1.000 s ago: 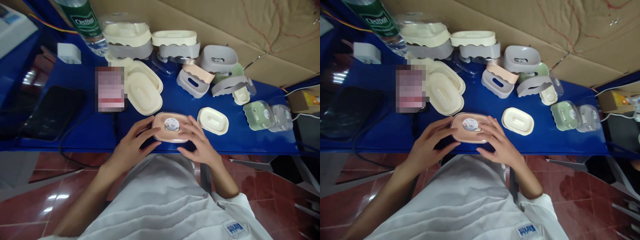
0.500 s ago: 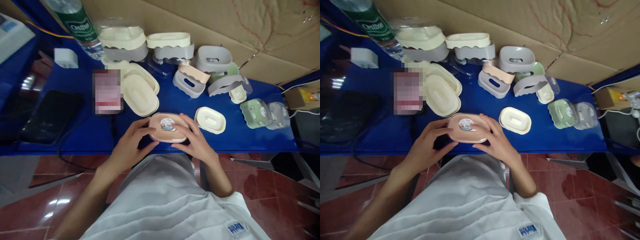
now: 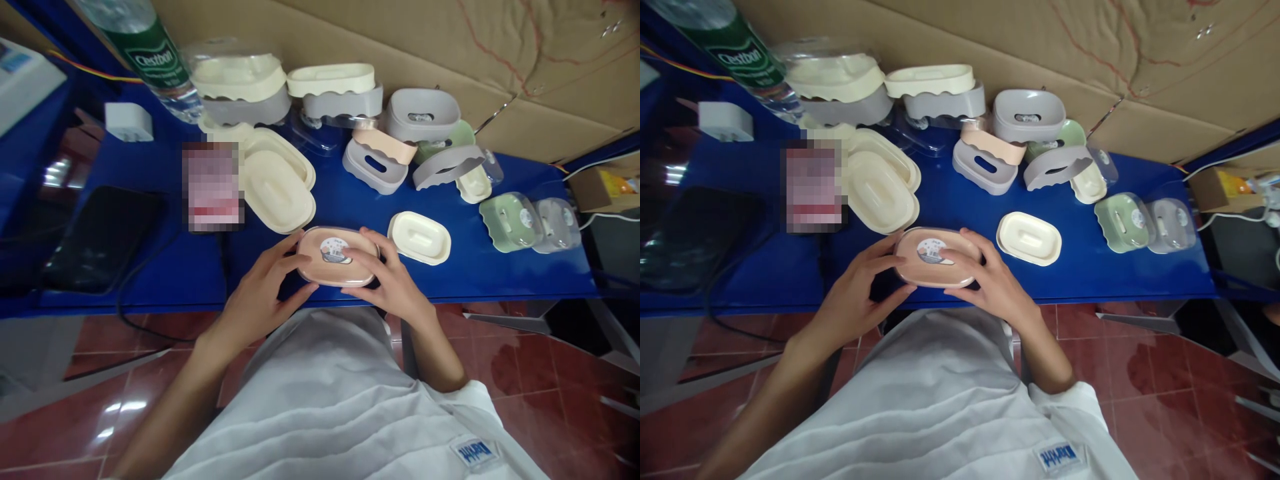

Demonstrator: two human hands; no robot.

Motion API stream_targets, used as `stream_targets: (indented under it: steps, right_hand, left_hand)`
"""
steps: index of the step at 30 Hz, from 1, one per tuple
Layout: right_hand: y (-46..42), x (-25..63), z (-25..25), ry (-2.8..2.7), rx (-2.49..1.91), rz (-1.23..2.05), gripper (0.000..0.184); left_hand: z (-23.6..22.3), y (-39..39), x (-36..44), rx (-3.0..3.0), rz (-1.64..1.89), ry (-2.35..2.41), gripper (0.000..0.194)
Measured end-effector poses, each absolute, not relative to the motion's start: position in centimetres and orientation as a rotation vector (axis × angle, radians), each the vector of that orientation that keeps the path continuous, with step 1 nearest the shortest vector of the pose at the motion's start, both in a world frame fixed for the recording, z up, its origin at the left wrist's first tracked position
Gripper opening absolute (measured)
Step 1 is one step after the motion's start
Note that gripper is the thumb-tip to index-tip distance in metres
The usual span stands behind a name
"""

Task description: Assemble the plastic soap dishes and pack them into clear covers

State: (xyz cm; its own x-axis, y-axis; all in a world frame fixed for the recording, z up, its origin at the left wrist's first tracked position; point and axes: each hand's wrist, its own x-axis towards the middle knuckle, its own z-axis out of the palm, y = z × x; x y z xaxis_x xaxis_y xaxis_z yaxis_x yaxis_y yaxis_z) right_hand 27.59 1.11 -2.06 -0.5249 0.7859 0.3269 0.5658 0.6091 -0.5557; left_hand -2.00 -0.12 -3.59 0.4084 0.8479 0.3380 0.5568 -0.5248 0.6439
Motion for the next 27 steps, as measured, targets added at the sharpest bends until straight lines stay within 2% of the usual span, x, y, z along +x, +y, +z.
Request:
stream_targets:
  steps: [2, 7, 10, 14, 16, 21, 27]
  right_hand:
    - [1.0, 27.6, -2.3, -2.273, -1.064, 0.496, 0.07]
    - [0.2, 27.9, -2.5, -2.22, -1.088, 0.419, 0.07]
    - [-0.6, 30.0, -2.0, -2.115, -1.184, 0.202, 0.073]
    - [-3.0, 36.0, -1.6, -1.808, -1.439, -0.269, 0.084]
    - [-4.6, 39.3, -2.0, -1.655, -1.567, -0.393, 0.086]
    - [-7.4, 44.8, -4.0, -1.42, -1.948, -0.406, 0.086]
    - [-5.1, 46.6, -4.0, -1.517, -1.985, -0.482, 0.086]
  left_hand:
    - [-3.6, -0.1, -2.0, 2.237, 0.897, 1.2, 0.047]
    - [-3.3, -0.1, -2.0, 2.206, 0.897, 1.181, 0.068]
    - [-3.2, -0.1, -2.0, 2.187, 0.893, 1.188, 0.071]
    - [-3.2, -0.3, -1.9, 2.194, 0.856, 1.264, 0.065]
    - [-3.3, -0.3, -1.8, 2.231, 0.838, 1.303, 0.058]
    - [-3.4, -0.2, -1.5, 2.353, 0.873, 1.317, 0.043]
    - [-3.6, 0.0, -1.3, 2.425, 0.908, 1.308, 0.034]
